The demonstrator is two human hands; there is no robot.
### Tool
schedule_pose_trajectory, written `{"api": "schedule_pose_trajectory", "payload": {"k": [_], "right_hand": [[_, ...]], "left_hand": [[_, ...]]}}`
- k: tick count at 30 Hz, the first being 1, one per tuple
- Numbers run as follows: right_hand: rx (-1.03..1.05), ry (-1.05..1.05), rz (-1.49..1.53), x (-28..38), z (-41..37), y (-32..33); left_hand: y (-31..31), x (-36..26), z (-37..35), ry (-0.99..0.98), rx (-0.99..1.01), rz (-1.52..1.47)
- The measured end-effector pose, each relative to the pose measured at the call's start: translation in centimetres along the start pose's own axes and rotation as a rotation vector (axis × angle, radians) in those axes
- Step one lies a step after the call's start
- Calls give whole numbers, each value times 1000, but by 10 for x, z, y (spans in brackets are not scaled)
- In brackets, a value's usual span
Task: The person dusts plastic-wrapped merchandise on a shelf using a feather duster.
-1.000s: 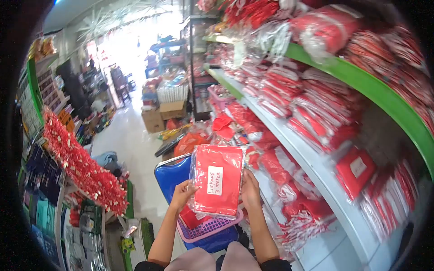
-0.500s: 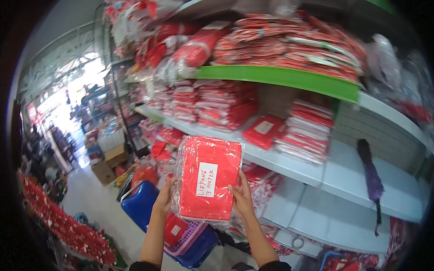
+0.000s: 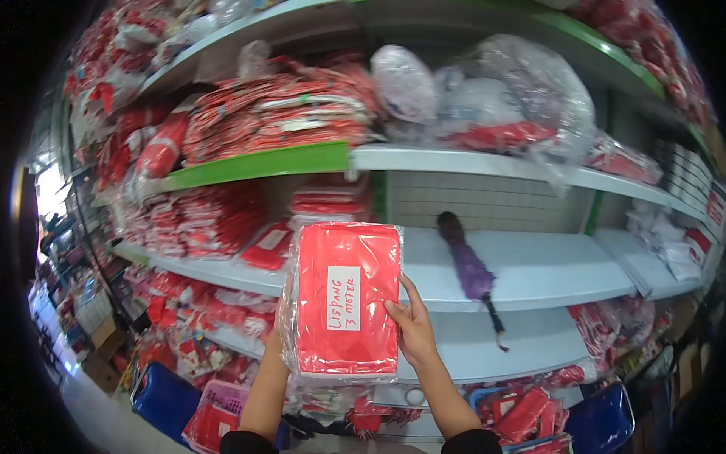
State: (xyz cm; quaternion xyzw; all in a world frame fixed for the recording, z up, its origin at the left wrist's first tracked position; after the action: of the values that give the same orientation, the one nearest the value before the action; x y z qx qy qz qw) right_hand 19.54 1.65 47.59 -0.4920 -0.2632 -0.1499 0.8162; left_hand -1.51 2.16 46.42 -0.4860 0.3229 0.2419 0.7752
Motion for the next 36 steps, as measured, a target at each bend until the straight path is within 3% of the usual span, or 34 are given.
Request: {"api": "schedule_pose_trajectory", "payload": {"k": [3, 6, 7, 10, 11, 14, 15, 18, 22, 23, 26, 30, 34, 36], "right_hand": [[-101, 106, -149, 45, -3, 30], [-37, 283, -658, 102, 7, 59], [-139, 372, -968, 127, 4, 55], [-270, 635, -1496, 167, 6, 62], [-277, 539, -1548, 170, 8, 68], [-279, 275, -1733, 163, 5, 105], [-252, 243, -1684, 162, 0, 110], [-200, 179, -1528, 153, -13, 120], [-301, 272, -1270, 147, -29, 143], [-338, 311, -1190, 146, -33, 150], [-490, 391, -966, 140, -58, 153], [-396, 482, -755, 132, -75, 162], [-271, 305, -508, 106, -88, 129], [-271, 68, -604, 91, -99, 113]], "left_hand": [[-35, 36, 39, 54, 118, -79], [-68, 64, 73, 100, 243, -151], [-77, 72, 83, 112, 278, -172], [-96, 86, 108, 134, 307, -192], [-94, 91, 119, 116, 152, -142], [-99, 98, 124, 189, 45, -44], [-100, 100, 128, 76, -61, 98], [-85, 109, 130, 130, -106, 224], [-71, 111, 136, 134, -189, 173], [-59, 115, 142, 193, -133, 83], [-48, 112, 155, 93, -168, -1], [-35, 115, 167, 164, -153, -148], [-32, 130, 180, 231, -162, -82], [-34, 134, 178, 296, -139, -66]]}}
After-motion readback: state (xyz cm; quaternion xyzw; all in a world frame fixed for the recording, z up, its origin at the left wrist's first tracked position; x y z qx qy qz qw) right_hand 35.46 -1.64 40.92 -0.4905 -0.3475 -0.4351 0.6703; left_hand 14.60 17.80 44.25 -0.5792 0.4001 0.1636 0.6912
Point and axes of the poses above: each hand's wrist, its own z-axis towards the middle knuckle, its own y-axis out of the back of the hand, x = y × z, the point moved 4 cm from there along z, towards the middle knuckle, and after that the axes turned 15 degrees about z, right-handed, at the moved point
